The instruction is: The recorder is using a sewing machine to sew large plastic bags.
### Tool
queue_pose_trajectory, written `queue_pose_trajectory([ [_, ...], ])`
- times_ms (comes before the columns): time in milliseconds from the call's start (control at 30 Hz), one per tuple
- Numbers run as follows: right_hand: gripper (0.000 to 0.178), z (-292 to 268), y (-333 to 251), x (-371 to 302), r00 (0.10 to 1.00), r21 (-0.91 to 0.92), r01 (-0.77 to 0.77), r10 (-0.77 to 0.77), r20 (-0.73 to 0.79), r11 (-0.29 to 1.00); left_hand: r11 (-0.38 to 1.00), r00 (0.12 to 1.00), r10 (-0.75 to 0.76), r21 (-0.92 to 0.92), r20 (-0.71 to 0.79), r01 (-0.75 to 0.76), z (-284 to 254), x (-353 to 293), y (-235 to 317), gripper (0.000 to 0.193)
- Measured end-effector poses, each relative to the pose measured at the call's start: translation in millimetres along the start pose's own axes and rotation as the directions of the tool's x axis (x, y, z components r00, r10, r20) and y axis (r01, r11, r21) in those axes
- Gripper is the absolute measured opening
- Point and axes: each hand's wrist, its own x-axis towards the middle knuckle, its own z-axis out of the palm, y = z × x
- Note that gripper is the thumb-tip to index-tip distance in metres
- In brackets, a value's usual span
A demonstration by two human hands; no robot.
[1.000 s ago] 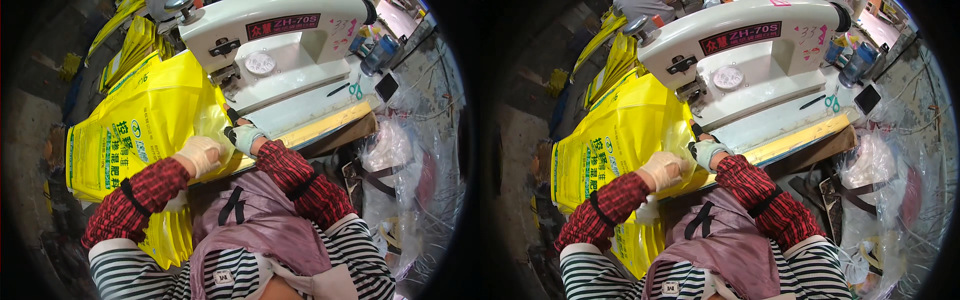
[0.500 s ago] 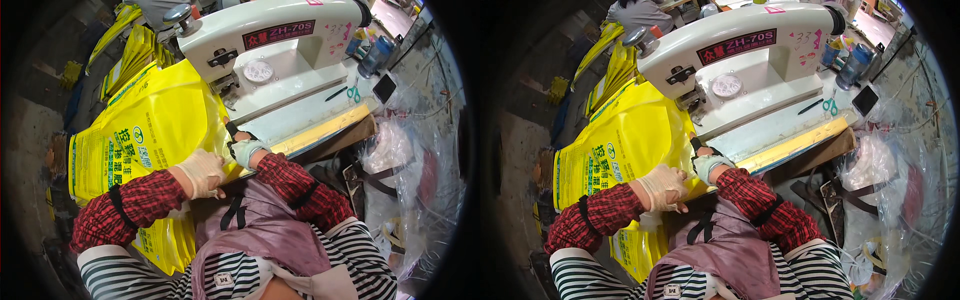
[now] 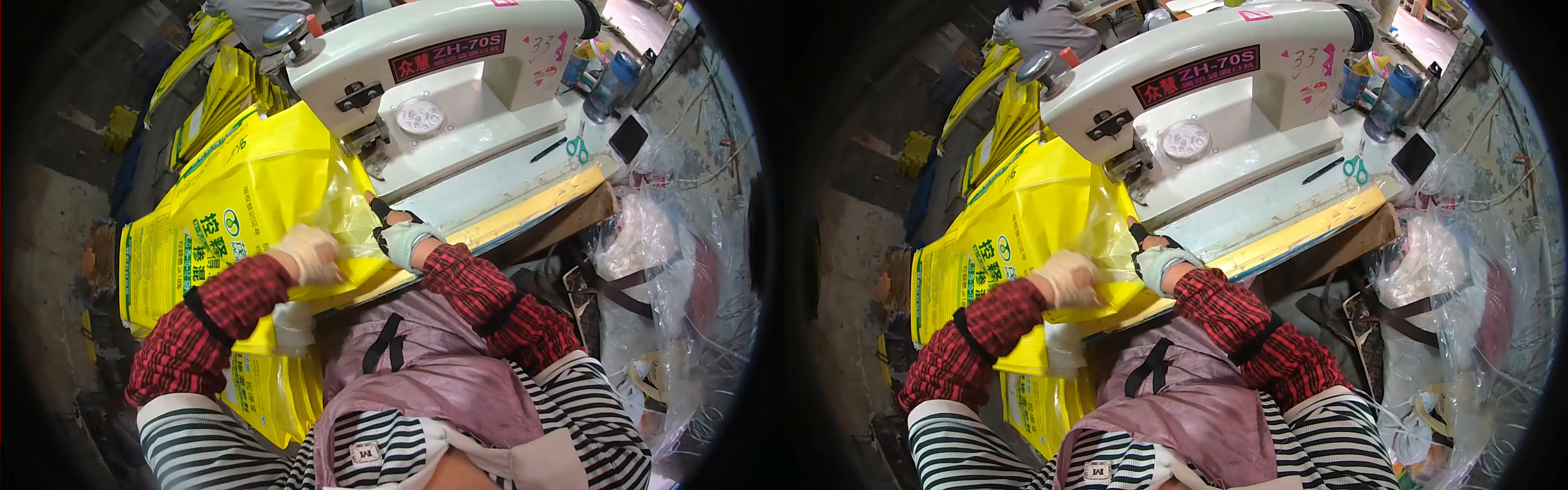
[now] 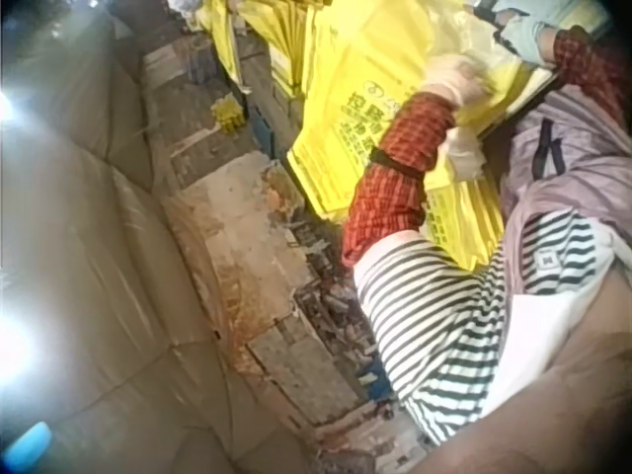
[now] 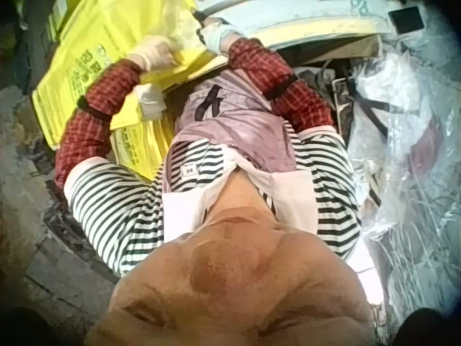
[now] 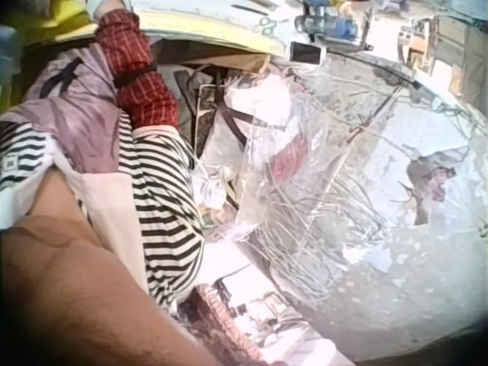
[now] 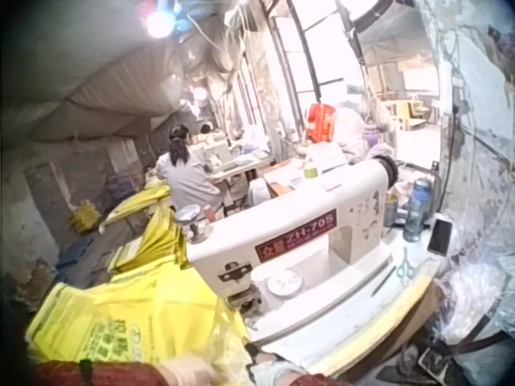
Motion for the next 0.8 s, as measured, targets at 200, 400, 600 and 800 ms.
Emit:
queue_pose_trajectory([
  [200, 0.049, -33.0, -19.9, -14.0, 0.961, 0.697, -0.274, 0.174, 0.213, 0.662, 0.866, 0.759, 0.46, 0.419, -0.46, -0.271, -83.9, -11.9, -14.2, 0.021],
  [400, 0.03, -75.4, -39.2, -46.5, 0.943, -0.166, 0.326, -0.308, 0.126, 0.931, 0.682, 0.747, 0.657, 0.34, 0.106, -0.648, -54.0, -20.9, 114.9, 0.016],
  [600, 0.05, -43.3, -69.6, -58.1, 0.98, 0.11, -0.19, 0.195, -0.037, 0.976, 0.861, 0.899, 0.387, 0.268, 0.203, -0.431, -90.6, -39.2, 73.5, 0.016],
  [800, 0.072, -47.8, -64.5, 17.6, 0.761, 0.353, -0.61, 0.649, 0.011, 0.71, 0.823, 0.869, 0.496, 0.325, -0.008, -0.466, -111.5, -43.1, 57.5, 0.016],
])
